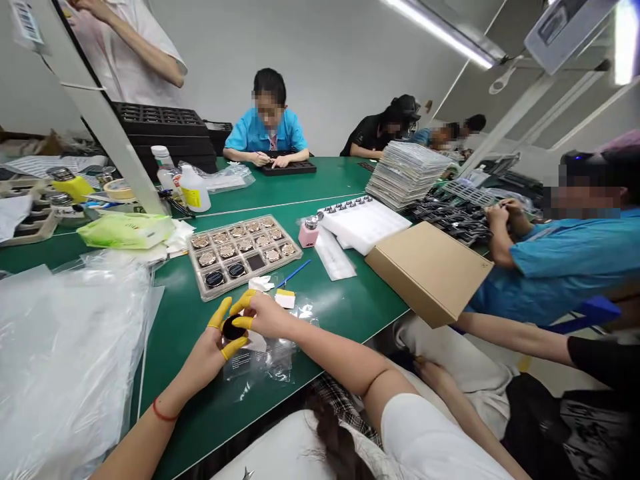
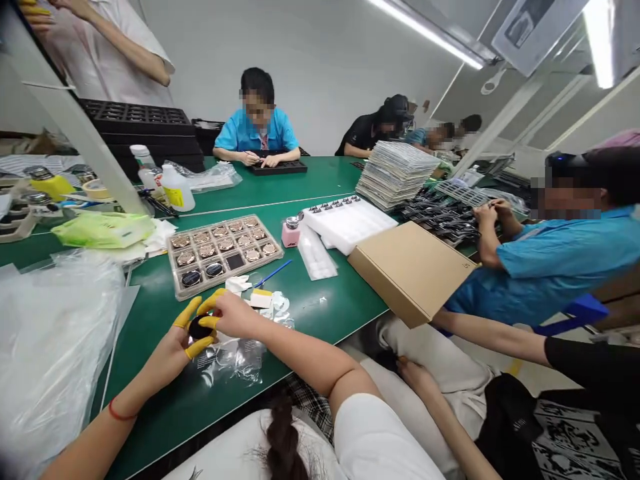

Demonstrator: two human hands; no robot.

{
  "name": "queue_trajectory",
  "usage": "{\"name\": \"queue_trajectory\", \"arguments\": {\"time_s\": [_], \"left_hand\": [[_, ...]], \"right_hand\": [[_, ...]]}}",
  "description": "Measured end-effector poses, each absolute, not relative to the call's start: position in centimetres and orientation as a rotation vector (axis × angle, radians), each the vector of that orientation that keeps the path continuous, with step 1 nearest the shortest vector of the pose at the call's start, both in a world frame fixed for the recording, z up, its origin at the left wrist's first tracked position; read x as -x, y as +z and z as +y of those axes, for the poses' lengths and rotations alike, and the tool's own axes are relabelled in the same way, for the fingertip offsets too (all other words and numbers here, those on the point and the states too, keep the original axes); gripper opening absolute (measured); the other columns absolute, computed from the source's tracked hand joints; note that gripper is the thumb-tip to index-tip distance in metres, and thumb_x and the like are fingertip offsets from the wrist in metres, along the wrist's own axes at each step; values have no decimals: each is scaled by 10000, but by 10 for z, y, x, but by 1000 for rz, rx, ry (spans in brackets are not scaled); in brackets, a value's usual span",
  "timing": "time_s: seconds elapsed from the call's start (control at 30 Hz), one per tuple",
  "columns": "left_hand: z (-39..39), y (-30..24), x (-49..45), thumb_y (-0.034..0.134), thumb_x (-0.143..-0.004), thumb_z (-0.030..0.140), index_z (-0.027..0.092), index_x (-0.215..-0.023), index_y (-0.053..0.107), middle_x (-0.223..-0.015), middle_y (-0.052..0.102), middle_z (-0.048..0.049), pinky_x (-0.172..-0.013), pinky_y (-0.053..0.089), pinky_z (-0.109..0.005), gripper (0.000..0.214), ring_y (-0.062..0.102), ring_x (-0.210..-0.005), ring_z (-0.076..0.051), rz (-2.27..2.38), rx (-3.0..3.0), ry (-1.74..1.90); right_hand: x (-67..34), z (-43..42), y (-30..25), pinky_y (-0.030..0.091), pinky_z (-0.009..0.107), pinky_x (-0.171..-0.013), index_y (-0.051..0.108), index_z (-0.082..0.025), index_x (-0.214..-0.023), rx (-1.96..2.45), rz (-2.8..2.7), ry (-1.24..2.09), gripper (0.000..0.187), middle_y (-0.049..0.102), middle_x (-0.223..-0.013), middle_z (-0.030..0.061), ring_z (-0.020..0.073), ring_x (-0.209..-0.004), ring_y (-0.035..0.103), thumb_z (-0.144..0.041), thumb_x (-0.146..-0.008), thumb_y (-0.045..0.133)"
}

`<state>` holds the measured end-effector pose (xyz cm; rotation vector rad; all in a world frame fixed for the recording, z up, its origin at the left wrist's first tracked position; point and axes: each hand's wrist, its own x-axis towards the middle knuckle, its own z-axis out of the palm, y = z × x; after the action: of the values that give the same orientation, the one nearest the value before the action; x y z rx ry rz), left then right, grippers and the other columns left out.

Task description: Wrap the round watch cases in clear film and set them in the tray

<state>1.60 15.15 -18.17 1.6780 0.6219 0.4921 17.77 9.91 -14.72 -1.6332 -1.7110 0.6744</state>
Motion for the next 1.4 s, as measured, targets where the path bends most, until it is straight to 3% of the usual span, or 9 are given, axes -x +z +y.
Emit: {"name": "queue_trajectory", "arguments": {"time_s": [0.2,0.37,0.53,0.6,0.73,0.9,1.07,1.17,1.4], "left_hand": [[151,-173,-12,656,-741,388,224,-1266,434,-1215,567,-82,-971,458,-446,593,568,-1087,-274,618,-1671,412],[156,-157,-4,663,-742,365,240,-1285,381,-1047,589,-31,-876,509,-414,625,624,-904,-195,633,-1494,302],[155,-157,-3,659,-748,344,251,-1273,387,-1003,564,-16,-874,499,-395,598,595,-871,-166,591,-1485,280],[153,-158,-4,665,-744,329,244,-1267,392,-969,557,-13,-856,500,-379,596,586,-857,-163,576,-1477,250],[152,-157,-6,675,-730,301,230,-1258,398,-957,557,-14,-841,493,-357,601,581,-857,-162,592,-1465,238],[154,-160,-5,678,-734,299,227,-1261,388,-970,556,-10,-867,486,-357,605,591,-866,-157,590,-1451,261],[155,-166,-6,692,-730,328,242,-1264,386,-1039,566,-22,-884,491,-364,622,606,-900,-166,596,-1453,319],[156,-166,-5,697,-723,342,241,-1262,394,-1046,571,-25,-885,496,-373,626,618,-907,-177,615,-1459,332],[154,-159,-4,692,-733,313,222,-1262,367,-989,597,-26,-882,484,-365,627,624,-913,-178,598,-1403,319]], "right_hand": [[-163,66,-148,403,300,-730,619,-200,-809,1565,-1911,289,72,614,-811,20,167,-782,516,-145,-818,574],[-212,45,-161,418,328,-805,625,-200,-957,1906,-1398,229,142,632,-937,57,203,-914,536,-200,-850,532],[-237,48,-176,406,380,-838,514,-133,-1250,2349,-1449,238,538,584,-1088,142,280,-992,501,-356,-779,647],[-233,53,-179,403,378,-821,499,-161,-1283,2400,-1581,235,585,574,-1074,143,289,-980,494,-389,-768,659],[-229,61,-179,388,361,-804,551,-225,-1231,2417,-1731,274,532,560,-1023,124,283,-970,481,-435,-757,669],[-243,66,-176,374,371,-828,598,-198,-1141,2280,-1803,320,498,562,-1054,121,267,-987,479,-440,-717,701],[-241,79,-185,408,359,-794,678,-190,-828,2046,-1388,474,155,638,-821,71,229,-858,557,-321,-748,661],[-236,87,-191,455,313,-741,646,-197,-836,1949,-1248,450,110,650,-863,46,176,-789,586,-249,-780,567],[-286,97,-167,471,301,-772,547,-188,-942,1777,-976,316,212,626,-934,46,164,-850,586,-316,-794,467]]}}
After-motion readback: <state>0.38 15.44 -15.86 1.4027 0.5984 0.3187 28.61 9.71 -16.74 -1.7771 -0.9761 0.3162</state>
